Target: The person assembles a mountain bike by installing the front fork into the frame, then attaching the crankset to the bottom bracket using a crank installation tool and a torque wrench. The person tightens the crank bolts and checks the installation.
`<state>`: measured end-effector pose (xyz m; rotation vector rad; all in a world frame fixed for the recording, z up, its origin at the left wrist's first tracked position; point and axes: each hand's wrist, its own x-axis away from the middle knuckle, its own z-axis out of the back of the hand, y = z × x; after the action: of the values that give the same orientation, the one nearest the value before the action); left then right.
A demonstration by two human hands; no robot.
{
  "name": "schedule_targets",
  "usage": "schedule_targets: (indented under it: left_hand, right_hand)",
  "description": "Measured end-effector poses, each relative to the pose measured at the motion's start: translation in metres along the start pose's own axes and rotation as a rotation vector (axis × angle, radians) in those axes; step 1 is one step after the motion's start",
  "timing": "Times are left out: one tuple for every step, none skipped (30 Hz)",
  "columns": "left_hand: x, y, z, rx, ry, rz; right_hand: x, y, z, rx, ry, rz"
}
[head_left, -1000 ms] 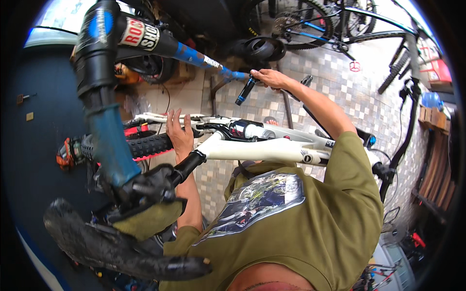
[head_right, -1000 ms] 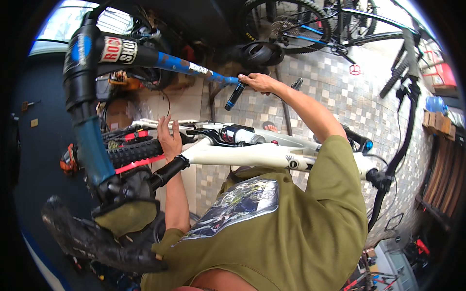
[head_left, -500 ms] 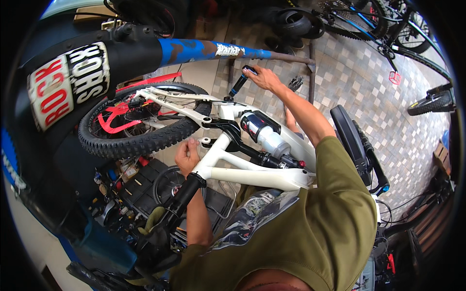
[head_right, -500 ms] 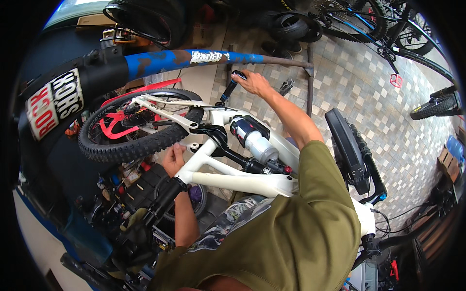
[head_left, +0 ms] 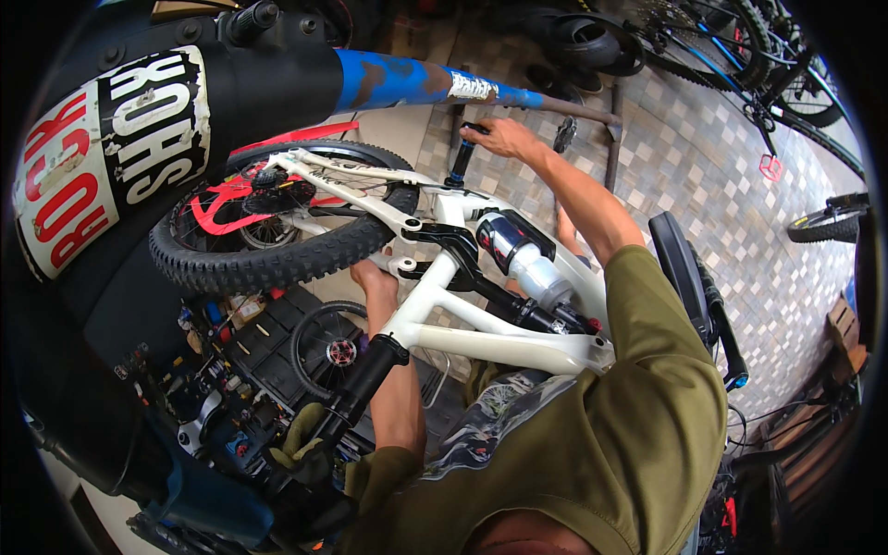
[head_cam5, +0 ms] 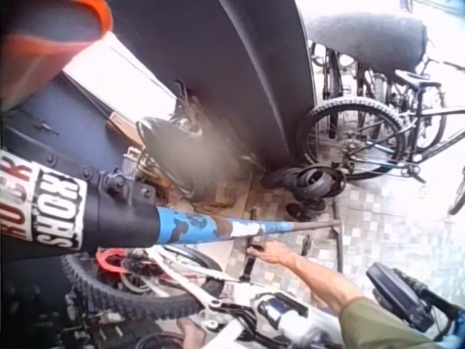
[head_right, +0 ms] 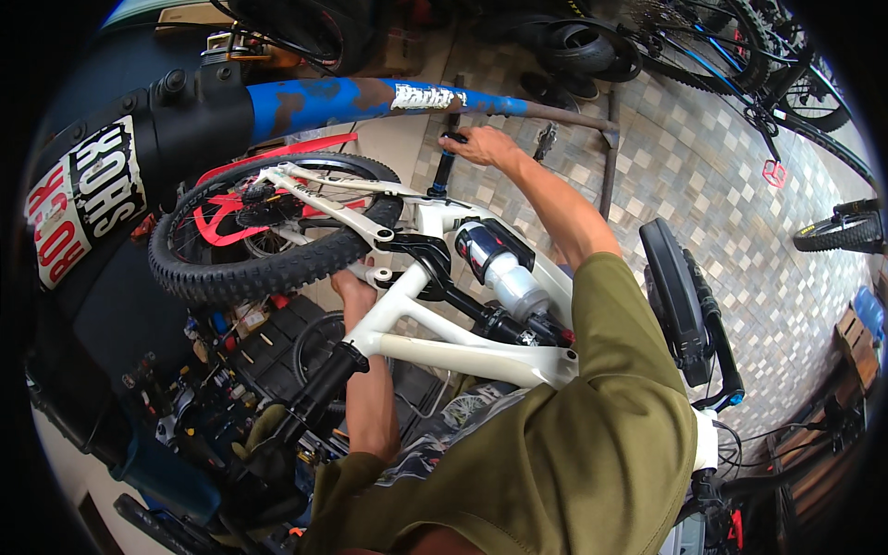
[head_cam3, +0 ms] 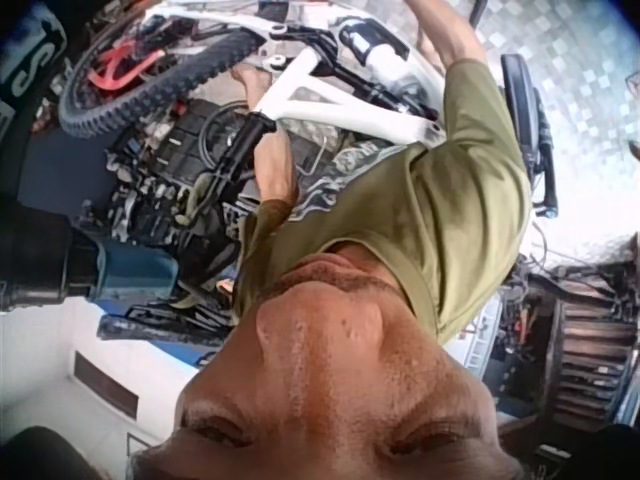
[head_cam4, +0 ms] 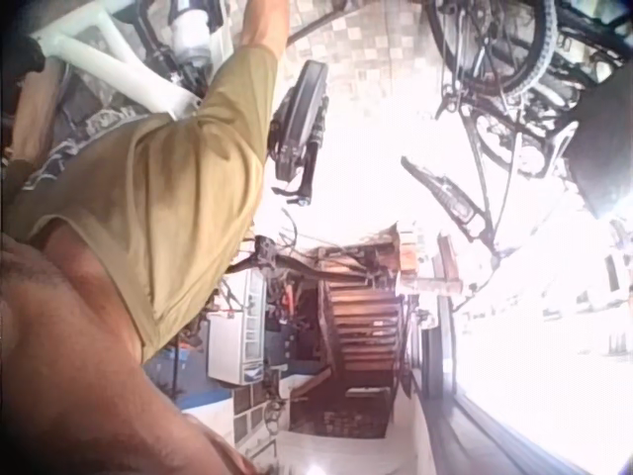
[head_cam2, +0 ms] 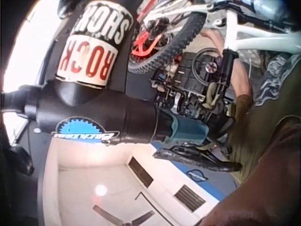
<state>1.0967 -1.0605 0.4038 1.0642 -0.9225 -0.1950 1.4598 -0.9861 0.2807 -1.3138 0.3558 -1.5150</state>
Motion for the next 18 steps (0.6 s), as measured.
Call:
schedule_targets:
  left_hand:
    - [0.008,0.0,-0.011,0.004,0.02,0.003]
    - [0.013,0.0,-0.018,0.009,0.042,0.005]
    - [-0.003,-0.005,-0.011,0.046,0.04,0.04]
    - [-0.001,-0.003,-0.014,0.034,0.044,0.036]
    - [0.001,-0.002,-0.016,0.022,0.048,0.032]
    - [0.004,-0.002,-0.019,0.01,0.051,0.028]
    - [0.005,-0.002,-0.019,0.002,0.054,0.019]
    - [0.005,-0.003,-0.02,-0.006,0.057,0.01]
    - [0.006,-0.002,-0.02,-0.014,0.058,0.0]
    - [0.005,-0.004,-0.019,-0.009,0.059,0.004]
    - [0.004,-0.004,-0.018,-0.004,0.06,0.007]
    - [0.004,-0.004,-0.017,0.0,0.06,0.01]
    - [0.003,-0.005,-0.017,0.003,0.05,0.004]
    - [0.002,-0.005,-0.017,0.005,0.04,-0.002]
    - [0.001,-0.005,-0.018,0.007,0.03,-0.007]
    - [-0.001,-0.006,-0.017,0.005,0.038,-0.01]
    - [-0.003,-0.006,-0.016,0.002,0.045,-0.012]
    - [-0.005,-0.007,-0.015,-0.001,0.053,-0.014]
  right_hand:
    - [-0.002,0.0,0.0,0.016,-0.009,-0.005]
    - [-0.006,0.0,-0.003,0.042,-0.011,-0.001]
    - [-0.011,-0.003,-0.005,0.068,-0.013,0.005]
    - [-0.016,-0.002,-0.007,0.094,-0.017,0.009]
    - [-0.021,0.0,-0.006,0.097,-0.033,0.013]
    - [-0.025,0.003,-0.005,0.099,-0.049,0.016]
    - [-0.028,0.003,-0.006,0.102,-0.068,0.024]
    - [-0.029,0.003,-0.008,0.099,-0.063,0.022]
    - [-0.03,0.004,-0.009,0.096,-0.056,0.02]
    - [-0.03,0.003,-0.009,0.097,-0.052,0.018]
    - [-0.029,0.003,-0.009,0.104,-0.055,0.023]
    - [-0.027,0.003,-0.009,0.111,-0.058,0.028]
    - [-0.026,0.003,-0.009,0.117,-0.06,0.032]
    - [-0.026,0.003,-0.009,0.111,-0.054,0.034]
    - [-0.025,0.004,-0.009,0.105,-0.048,0.036]
    - [-0.023,0.002,-0.008,0.099,-0.044,0.039]
    - [-0.022,0.001,-0.008,0.106,-0.037,0.034]
    - [-0.02,-0.001,-0.008,0.111,-0.03,0.028]
